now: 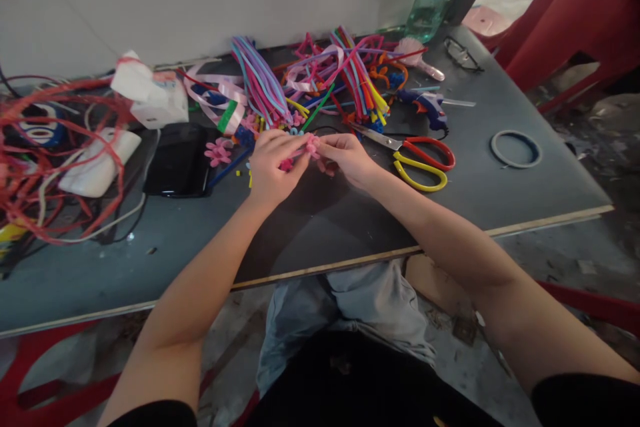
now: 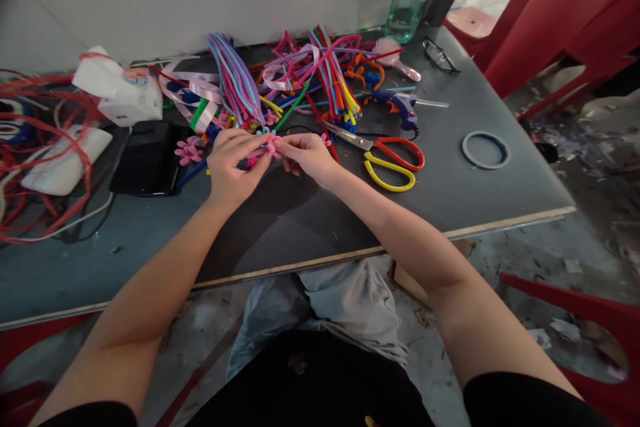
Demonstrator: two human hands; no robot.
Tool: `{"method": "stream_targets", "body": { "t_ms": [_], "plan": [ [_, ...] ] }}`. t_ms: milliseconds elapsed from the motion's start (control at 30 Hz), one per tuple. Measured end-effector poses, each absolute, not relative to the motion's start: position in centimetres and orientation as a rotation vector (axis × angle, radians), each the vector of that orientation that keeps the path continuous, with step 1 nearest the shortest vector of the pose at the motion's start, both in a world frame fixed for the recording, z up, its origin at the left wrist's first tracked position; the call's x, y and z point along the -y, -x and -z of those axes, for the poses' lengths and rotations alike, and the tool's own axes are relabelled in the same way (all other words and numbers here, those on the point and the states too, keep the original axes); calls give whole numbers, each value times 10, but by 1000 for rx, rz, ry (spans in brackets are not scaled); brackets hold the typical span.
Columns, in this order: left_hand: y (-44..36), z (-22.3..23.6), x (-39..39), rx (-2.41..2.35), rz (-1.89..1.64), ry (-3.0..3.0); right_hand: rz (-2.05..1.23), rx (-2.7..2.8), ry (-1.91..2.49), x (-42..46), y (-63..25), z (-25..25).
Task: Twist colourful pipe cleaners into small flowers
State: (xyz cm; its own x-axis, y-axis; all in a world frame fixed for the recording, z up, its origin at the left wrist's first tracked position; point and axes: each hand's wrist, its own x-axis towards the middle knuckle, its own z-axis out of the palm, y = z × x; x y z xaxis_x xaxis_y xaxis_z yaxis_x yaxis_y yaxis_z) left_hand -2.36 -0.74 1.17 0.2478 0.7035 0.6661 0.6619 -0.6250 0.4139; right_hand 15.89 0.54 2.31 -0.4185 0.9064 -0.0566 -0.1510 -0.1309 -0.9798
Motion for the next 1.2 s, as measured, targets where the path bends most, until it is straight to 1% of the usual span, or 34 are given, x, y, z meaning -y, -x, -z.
{"method": "stream_targets", "body": {
  "t_ms": [167, 300, 400, 633, 733, 933, 1100, 1200],
  "plan": [
    [27, -10, 5, -1332, -1391, -2451, -1506, 1440, 948, -6, -159, -21],
    [25, -10, 6, -1364, -1438, -2449, -1428, 1387, 935, -3, -158, -23],
    [27, -7, 4, -1371, -1460, -2491, -1442, 1377, 943, -2, -158, -25],
    [29, 5, -4, -1332, -1414, -2605, -1642, 1228, 1040, -5, -159, -22],
    [25, 6, -3, -1388, -1428, -2512, -1598, 1230, 1018, -6, -159, -19],
    [26, 8, -5, -1496, -1411, -2149, -1525, 1269, 1011, -7, -156, -14],
    [27, 3, -5, -1278, -1434, -2079, -1470, 1228, 946, -8, -153, -11],
    [28, -1, -5, -1137, -1421, -1991, -1578, 1216, 862, -8, -154, -10]
  ]
}}
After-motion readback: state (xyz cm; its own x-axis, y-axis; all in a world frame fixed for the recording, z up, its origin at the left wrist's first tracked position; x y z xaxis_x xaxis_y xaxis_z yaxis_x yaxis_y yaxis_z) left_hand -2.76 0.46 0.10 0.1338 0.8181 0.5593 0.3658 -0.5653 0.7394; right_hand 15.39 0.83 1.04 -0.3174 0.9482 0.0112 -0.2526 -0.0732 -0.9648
